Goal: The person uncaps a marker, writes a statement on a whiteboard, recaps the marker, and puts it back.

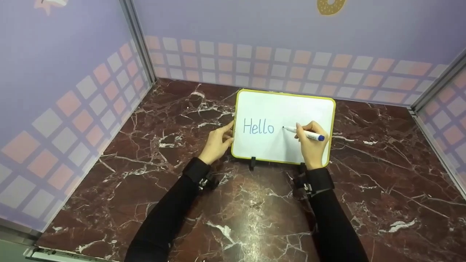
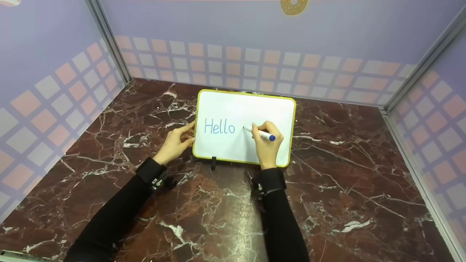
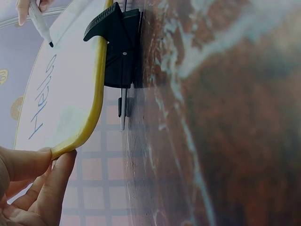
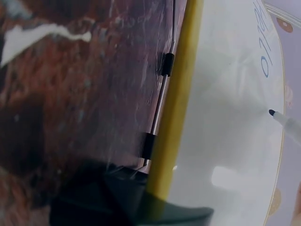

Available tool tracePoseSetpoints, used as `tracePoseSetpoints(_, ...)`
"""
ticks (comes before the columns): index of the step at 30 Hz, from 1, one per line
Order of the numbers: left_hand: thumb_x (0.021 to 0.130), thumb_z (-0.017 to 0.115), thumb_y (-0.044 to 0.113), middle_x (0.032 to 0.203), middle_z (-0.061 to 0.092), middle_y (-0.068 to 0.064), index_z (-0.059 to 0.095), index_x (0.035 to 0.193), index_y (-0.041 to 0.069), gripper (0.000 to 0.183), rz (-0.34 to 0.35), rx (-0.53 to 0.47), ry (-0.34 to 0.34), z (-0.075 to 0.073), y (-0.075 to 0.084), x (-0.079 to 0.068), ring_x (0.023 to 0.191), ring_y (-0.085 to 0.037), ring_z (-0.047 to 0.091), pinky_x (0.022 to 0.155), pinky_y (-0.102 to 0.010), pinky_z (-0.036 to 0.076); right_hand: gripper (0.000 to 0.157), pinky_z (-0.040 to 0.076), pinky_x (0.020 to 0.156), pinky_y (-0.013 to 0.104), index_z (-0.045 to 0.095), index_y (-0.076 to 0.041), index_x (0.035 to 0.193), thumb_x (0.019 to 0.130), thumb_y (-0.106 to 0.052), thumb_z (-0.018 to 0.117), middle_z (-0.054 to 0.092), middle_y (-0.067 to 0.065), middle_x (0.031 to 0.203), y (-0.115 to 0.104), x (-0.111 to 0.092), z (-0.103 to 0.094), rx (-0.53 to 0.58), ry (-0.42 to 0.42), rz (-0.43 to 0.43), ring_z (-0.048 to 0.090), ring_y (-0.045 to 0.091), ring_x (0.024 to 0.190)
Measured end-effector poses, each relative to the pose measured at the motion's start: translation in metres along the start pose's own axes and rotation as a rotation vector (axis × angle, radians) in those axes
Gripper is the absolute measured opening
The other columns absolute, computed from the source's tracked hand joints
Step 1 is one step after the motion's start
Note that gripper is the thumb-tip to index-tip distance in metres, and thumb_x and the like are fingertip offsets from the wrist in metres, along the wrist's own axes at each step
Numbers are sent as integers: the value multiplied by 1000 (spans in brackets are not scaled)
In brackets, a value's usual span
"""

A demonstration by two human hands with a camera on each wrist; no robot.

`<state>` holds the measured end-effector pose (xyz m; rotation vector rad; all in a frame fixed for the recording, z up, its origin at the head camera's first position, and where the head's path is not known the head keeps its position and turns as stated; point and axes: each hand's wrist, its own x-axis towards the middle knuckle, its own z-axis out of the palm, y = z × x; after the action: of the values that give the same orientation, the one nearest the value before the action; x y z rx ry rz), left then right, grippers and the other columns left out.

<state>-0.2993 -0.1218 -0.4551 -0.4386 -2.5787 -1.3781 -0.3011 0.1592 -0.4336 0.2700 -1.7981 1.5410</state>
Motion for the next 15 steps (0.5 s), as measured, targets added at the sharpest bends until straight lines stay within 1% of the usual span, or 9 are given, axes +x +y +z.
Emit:
tracePoseSetpoints(3,91,63,-5,115,68,-24,44,148,4,60,5,7,-1,0,1,0,98,-34,70,85,-36,61,26,47,48,13,54,15,65,86,8,67,62,26,60,-12,-1,-1,11,-16,9,60,6,49)
tracePoseSetpoints(7,91,63,-5,114,68,-23,44,148,4,60,3,9,-3,0,2,0,99,-33,70,86,-36,60,27,42,47,13,52,14,61,84,11,64,61,19,55,-24,0,-4,-23,-40,20,57,7,46)
tracePoseSetpoints(10,91,63,-5,114,68,-23,44,148,5,61,-6,3,-5,-1,3,-1,99,-33,70,86,-36,60,28,37,45,12,49,14,58,83,13,62,57,17,50,-26,2,-6,-43,-42,28,54,7,42)
tracePoseSetpoints(12,92,63,-5,115,68,-23,43,148,5,61,-13,-2,-7,-1,3,-1,100,-33,70,84,-35,61,28,37,45,12,47,14,58,82,13,61,56,13,48,-26,3,-7,-34,-33,31,53,8,42)
tracePoseSetpoints(15,92,62,-5,114,68,-23,43,148,5,60,-13,-2,-10,0,2,-1,99,-33,70,83,-35,61,28,38,46,13,47,15,60,84,13,61,56,3,50,-25,4,-7,-22,-5,28,54,7,44)
